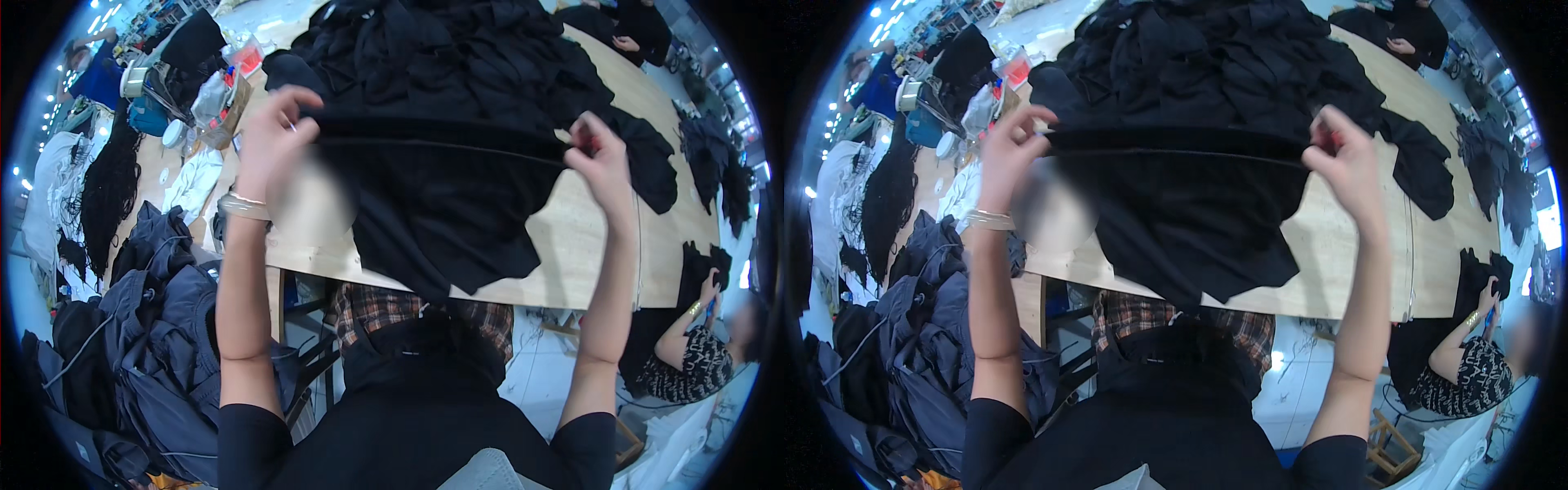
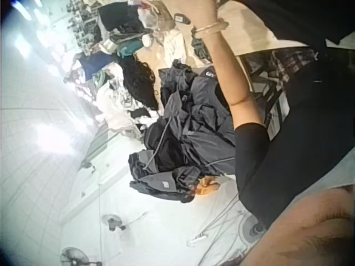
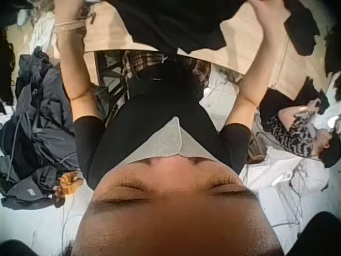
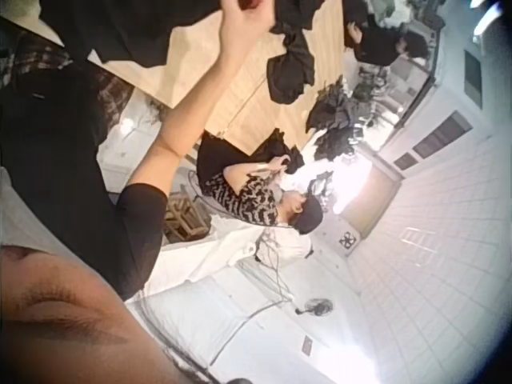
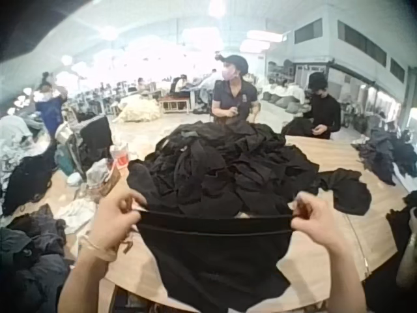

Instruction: The person uses small scissors to trim loose threads and excess fabric from black garments on a wooden table. The person repeatedly picks up garments, snips threads, and places the items back on the table.

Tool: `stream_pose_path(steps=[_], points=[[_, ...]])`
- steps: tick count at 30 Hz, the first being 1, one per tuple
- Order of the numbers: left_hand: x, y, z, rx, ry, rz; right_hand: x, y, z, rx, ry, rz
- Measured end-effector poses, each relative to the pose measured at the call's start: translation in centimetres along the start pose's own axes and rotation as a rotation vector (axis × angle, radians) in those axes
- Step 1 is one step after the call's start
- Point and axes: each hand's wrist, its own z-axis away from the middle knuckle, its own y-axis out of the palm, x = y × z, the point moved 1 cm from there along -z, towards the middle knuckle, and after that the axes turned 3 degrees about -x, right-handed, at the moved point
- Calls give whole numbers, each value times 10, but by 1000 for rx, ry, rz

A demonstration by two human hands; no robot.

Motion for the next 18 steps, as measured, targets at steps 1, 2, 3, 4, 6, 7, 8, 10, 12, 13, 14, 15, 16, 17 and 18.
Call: stream_pose_path(steps=[1,2,3,4,6,7,8,10,12,13,14,15,16,17,18], points=[[-24,-19,-10,-36,-45,89,28,-15,-13,10,-70,16],[-46,-38,-11,-26,-12,187,62,-29,-17,-35,-72,-1],[-63,-54,-10,-29,34,274,89,-37,-14,-83,-91,-29],[-73,-58,-13,35,73,321,94,-54,-15,19,-146,-206],[-63,-53,-22,95,7,378,70,-65,-32,60,-178,-90],[-44,-47,-23,-163,241,-48,54,-42,-45,-32,-130,212],[-43,-46,-19,-44,123,19,60,-34,-37,51,-169,99],[-65,-62,-7,-95,90,75,66,-53,-24,9,-227,-16],[-73,-67,15,-86,143,67,51,-45,-16,-56,-145,-111],[-76,-69,17,-46,176,98,62,-43,-22,-70,-108,-113],[-75,-72,22,-50,192,47,62,-33,-31,-75,-74,-155],[-73,-76,29,-53,209,-6,68,-19,-35,-11,-92,-176],[-73,-79,31,-58,238,-32,75,-15,-40,58,-40,-201],[-75,-83,31,-118,244,-26,76,-9,-45,122,16,-232],[-77,-90,32,-176,249,-21,80,5,-48,94,-25,-236]])
